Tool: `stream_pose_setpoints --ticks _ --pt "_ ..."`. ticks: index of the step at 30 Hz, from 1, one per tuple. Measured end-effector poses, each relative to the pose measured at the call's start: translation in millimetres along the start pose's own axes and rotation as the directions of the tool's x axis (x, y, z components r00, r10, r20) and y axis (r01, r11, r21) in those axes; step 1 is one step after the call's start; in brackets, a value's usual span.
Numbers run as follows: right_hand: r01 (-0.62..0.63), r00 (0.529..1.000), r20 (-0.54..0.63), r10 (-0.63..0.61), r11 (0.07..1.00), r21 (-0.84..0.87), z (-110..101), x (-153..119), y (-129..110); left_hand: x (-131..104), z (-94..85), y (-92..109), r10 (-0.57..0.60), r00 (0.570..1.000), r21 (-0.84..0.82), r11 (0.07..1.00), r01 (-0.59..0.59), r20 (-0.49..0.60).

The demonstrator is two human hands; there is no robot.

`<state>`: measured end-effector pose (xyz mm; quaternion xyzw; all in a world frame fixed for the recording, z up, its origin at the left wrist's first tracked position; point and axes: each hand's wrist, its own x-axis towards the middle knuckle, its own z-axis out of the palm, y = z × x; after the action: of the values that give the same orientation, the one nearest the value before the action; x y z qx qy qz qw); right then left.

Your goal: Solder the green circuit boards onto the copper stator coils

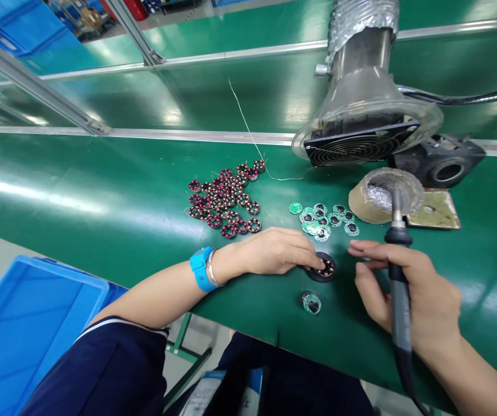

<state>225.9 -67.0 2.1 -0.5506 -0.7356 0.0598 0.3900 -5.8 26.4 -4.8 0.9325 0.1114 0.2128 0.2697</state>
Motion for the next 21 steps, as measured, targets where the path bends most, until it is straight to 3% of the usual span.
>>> stream_pose_setpoints --ticks 5,7,9,11,14,16,21 --pt "-0.003 1.000 -0.011 0.003 1.000 0.031 1 1 4 1 0.9 0 0.027 0.996 0.094 0.995 -0.019 -0.083" --pt "0.013 1.000 -0.008 -0.013 1.000 0.021 0 1 3 2 0.0 -1 0.003 0.985 0.148 0.989 0.024 -0.175" --pt "0.048 0.999 0.017 -0.048 0.999 0.008 1 1 0 5 -0.5 -4 -0.058 0.940 0.157 0.981 0.116 -0.336" --pt "0.095 0.993 0.063 -0.096 0.995 0.016 3 1 -2 8 0.8 -7 -0.112 0.906 0.156 0.969 0.190 -0.407" --pt "0.145 0.980 0.133 -0.150 0.988 0.043 8 0 -5 14 5.6 -9 -0.199 0.946 0.244 0.934 0.263 -0.256" --pt "0.159 0.974 0.158 -0.164 0.986 0.044 12 0 -5 17 8.9 -9 -0.270 0.950 0.298 0.904 0.307 -0.158" --pt "0.136 0.964 0.216 -0.152 0.987 0.089 15 2 -3 16 10.1 -10 -0.261 0.948 0.277 0.912 0.303 -0.179"
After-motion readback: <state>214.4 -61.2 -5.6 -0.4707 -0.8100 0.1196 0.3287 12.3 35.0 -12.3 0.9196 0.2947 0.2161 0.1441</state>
